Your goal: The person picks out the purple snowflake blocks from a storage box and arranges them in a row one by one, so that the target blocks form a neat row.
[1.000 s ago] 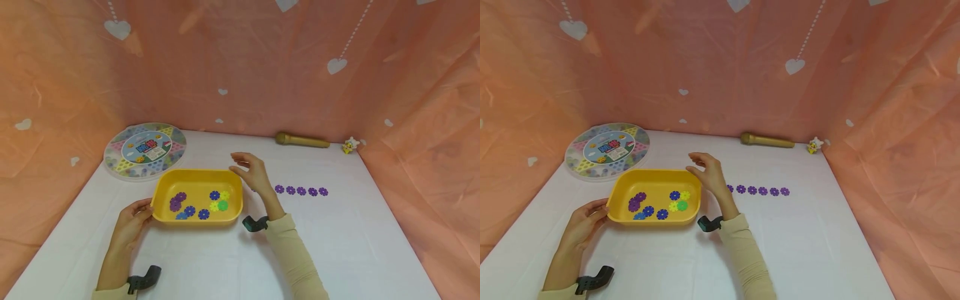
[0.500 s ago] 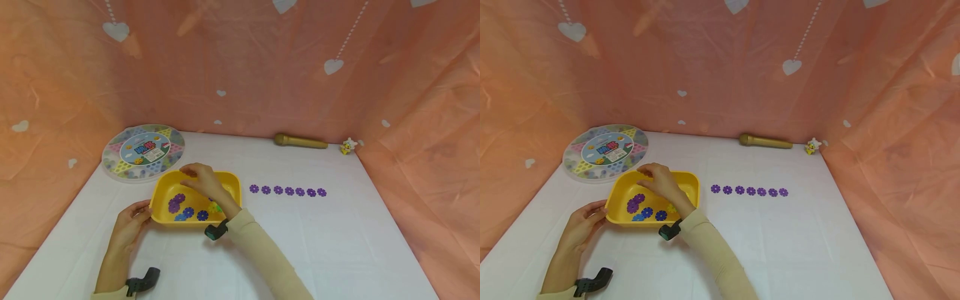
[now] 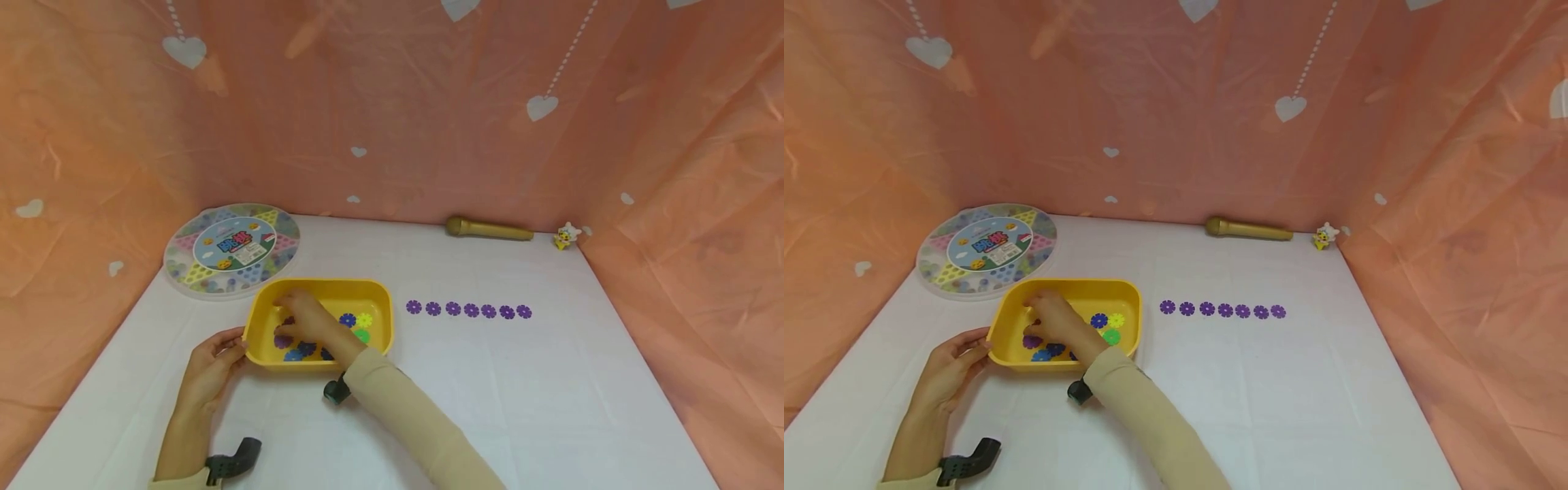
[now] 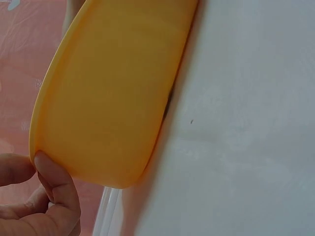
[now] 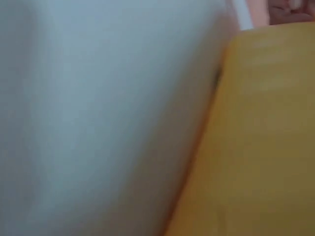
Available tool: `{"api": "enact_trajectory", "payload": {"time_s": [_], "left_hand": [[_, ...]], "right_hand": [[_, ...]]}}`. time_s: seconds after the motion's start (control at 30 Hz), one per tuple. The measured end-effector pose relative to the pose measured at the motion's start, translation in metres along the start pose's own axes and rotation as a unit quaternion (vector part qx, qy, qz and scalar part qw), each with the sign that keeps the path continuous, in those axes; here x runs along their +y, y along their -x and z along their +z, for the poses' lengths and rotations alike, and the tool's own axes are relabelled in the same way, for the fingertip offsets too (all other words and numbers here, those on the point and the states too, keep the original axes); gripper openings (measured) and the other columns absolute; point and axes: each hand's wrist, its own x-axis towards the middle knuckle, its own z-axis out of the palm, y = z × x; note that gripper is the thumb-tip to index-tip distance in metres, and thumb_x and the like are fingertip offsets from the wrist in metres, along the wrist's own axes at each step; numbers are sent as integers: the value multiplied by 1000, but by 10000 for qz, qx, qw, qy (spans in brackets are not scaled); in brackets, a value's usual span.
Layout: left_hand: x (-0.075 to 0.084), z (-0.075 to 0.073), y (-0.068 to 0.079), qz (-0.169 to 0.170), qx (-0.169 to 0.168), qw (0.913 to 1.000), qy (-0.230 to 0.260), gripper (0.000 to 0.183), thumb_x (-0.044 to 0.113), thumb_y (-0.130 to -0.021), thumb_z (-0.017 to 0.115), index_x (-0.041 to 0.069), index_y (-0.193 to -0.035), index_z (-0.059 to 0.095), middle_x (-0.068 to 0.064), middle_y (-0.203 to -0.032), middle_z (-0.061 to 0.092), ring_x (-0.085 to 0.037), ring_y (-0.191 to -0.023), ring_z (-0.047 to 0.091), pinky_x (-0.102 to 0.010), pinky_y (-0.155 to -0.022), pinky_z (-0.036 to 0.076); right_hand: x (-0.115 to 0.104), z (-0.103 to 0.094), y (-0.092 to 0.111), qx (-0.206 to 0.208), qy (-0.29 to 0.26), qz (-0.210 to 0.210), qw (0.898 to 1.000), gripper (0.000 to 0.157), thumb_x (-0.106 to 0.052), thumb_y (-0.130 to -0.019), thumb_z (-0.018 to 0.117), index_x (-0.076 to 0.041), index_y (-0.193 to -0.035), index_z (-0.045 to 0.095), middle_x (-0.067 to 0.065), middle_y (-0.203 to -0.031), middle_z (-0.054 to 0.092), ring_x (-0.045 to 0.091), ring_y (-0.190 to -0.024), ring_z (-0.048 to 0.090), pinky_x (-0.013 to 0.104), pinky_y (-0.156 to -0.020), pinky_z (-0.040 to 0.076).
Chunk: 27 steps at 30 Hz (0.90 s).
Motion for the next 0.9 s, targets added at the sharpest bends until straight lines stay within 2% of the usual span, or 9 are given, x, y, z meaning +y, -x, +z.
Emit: {"api": "enact_trajectory", "payload": {"time_s": [0.1, 0.23, 0.4, 0.57, 0.63, 0.73, 0.83, 0.9], "left_hand": [[0, 0, 0, -11, 4, 10000, 21, 18, -2, -90, 56, 1, -108, 56, 4, -85, 49, -5, -72, 52, -17, -66, 49], [0, 0, 1, -40, 50, 10000, 17, 17, -1, -89, 56, 3, -106, 57, 3, -86, 50, -5, -73, 52, -17, -67, 50], [0, 0, 3, -30, 61, 10000, 29, 16, -1, -89, 57, 7, -103, 58, 2, -86, 52, -6, -73, 53, -17, -67, 50], [-2, 0, 4, 4, 34, 9999, 118, 17, -2, -89, 56, 13, -97, 60, 2, -85, 53, -6, -72, 54, -17, -66, 50], [-1, 0, 3, -1, 21, 10000, 74, 16, -2, -89, 56, 9, -100, 59, 4, -85, 53, -6, -73, 53, -17, -66, 50], [0, 1, 2, -83, 44, 10000, -30, 23, -1, -90, 56, -2, -112, 54, 6, -85, 52, -5, -74, 52, -17, -67, 50], [2, 2, 1, -173, 80, 9996, -209, 34, 0, -91, 55, -10, -122, 45, 5, -88, 50, -6, -74, 52, -16, -68, 50], [3, 3, 0, -222, 106, 9994, -263, 37, 0, -91, 54, -12, -124, 43, 3, -89, 49, -6, -73, 52, -17, -68, 50]], "right_hand": [[-1, 4, -1, -329, 541, -105, 9979, 47, -33, -85, 67, -10, -125, 57, 1, -120, 54, 11, -107, 47, 16, -101, 32], [-2, 7, 0, -505, 917, -240, 9942, 35, -32, -86, 66, -13, -115, 64, -2, -108, 56, 9, -95, 46, 13, -91, 35], [-4, 8, 2, -583, 937, -492, 9927, 23, -28, -86, 67, -16, -105, 69, -5, -97, 57, 8, -87, 46, 12, -85, 36], [-3, 7, 2, -560, 953, -617, 9920, 20, -29, -85, 68, -15, -100, 70, -5, -92, 59, 6, -81, 48, 11, -79, 38], [-2, 7, 2, -509, 906, -622, 9926, 20, -29, -85, 68, -15, -98, 70, -5, -91, 59, 6, -80, 48, 11, -77, 38], [1, 5, 1, -348, 770, -538, 9950, 20, -28, -85, 68, -14, -99, 69, -5, -90, 59, 6, -80, 49, 10, -77, 39], [3, 2, 0, -106, 492, -301, 9983, 23, -26, -85, 68, -13, -104, 68, -4, -94, 62, 7, -84, 51, 10, -81, 40], [4, 0, 0, 49, 250, -146, 9996, 27, -25, -86, 68, -11, -109, 66, -3, -99, 63, 7, -87, 52, 11, -85, 40]]}}
